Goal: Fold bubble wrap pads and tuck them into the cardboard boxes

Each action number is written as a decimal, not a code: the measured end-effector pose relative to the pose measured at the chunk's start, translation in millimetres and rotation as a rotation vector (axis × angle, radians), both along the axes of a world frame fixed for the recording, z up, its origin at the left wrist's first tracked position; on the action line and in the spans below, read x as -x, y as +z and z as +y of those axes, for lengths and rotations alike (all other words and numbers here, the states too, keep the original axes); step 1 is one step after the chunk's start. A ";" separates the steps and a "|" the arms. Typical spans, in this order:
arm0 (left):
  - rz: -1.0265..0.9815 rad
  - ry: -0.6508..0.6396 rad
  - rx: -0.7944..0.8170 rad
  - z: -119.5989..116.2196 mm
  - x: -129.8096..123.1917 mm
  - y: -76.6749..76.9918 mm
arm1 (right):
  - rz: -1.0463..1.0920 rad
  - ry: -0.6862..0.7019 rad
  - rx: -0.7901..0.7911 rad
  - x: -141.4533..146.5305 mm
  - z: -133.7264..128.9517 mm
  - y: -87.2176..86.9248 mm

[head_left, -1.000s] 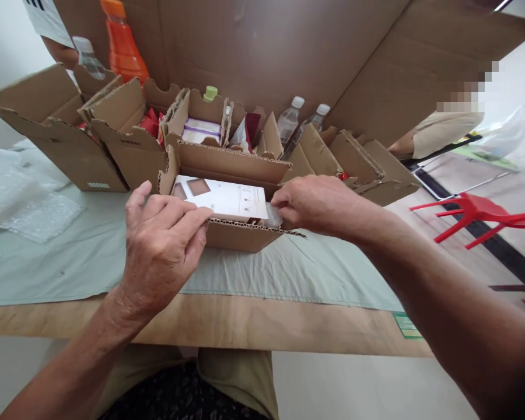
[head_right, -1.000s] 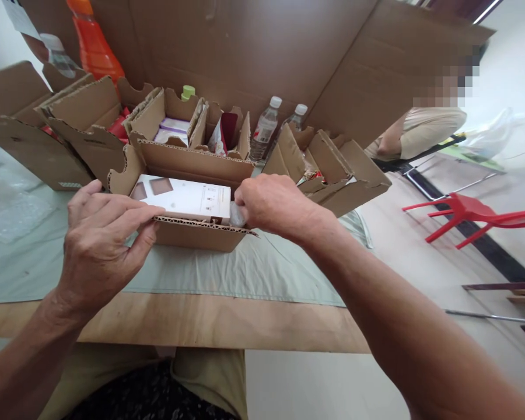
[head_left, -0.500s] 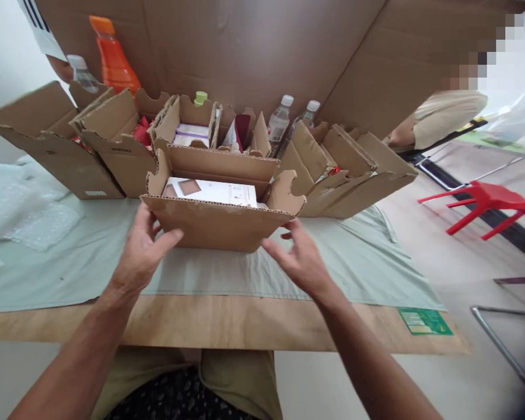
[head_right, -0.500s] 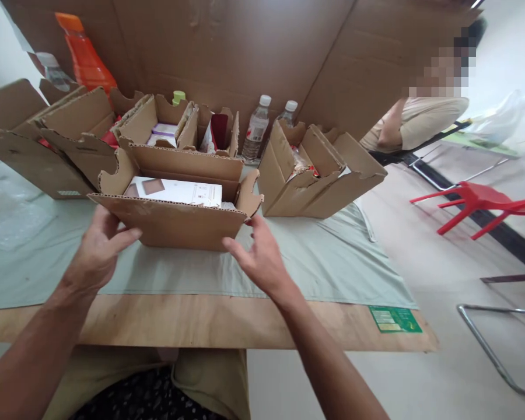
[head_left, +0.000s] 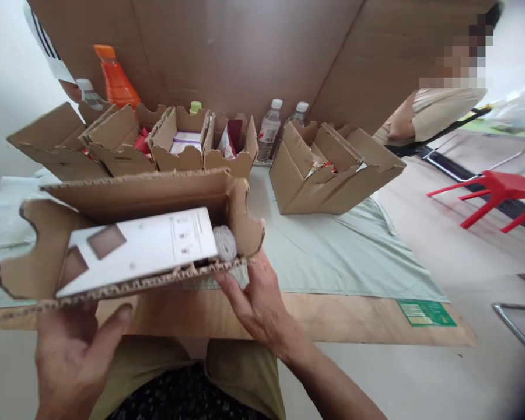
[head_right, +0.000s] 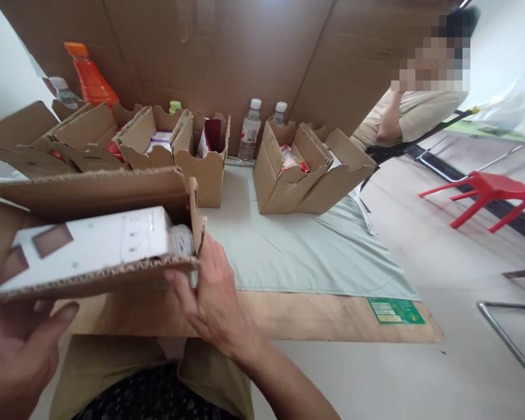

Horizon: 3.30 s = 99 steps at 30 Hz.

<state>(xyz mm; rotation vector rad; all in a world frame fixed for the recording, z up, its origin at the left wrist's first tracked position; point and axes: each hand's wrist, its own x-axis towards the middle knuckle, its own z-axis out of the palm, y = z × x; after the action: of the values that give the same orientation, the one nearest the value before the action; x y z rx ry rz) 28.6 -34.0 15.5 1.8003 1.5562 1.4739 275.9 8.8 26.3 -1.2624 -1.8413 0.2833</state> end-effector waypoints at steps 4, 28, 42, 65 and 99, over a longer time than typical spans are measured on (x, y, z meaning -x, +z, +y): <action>-0.312 -0.022 0.000 23.5 -39.2 10.1 | 0.202 -0.079 0.022 -21.1 6.4 14.3; 0.048 -0.414 0.054 75.3 -134.9 -23.9 | 0.513 -0.578 -0.121 -97.2 -73.8 -68.5; 0.259 -0.632 0.053 90.6 -161.6 -80.7 | 0.377 -0.514 0.299 -167.8 -56.2 -96.7; 0.225 -0.643 -0.216 129.3 -172.5 -67.6 | -0.041 -0.521 0.246 -159.5 21.7 -75.1; 0.209 -0.440 0.209 158.1 -149.6 -82.8 | -0.227 -0.007 0.277 -109.7 85.7 -35.2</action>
<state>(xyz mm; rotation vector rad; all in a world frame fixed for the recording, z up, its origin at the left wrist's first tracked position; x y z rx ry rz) 178.1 124.1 -67.2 2.0495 1.2347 0.9130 385.5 94.5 -9.0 -1.5424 -2.0408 0.4171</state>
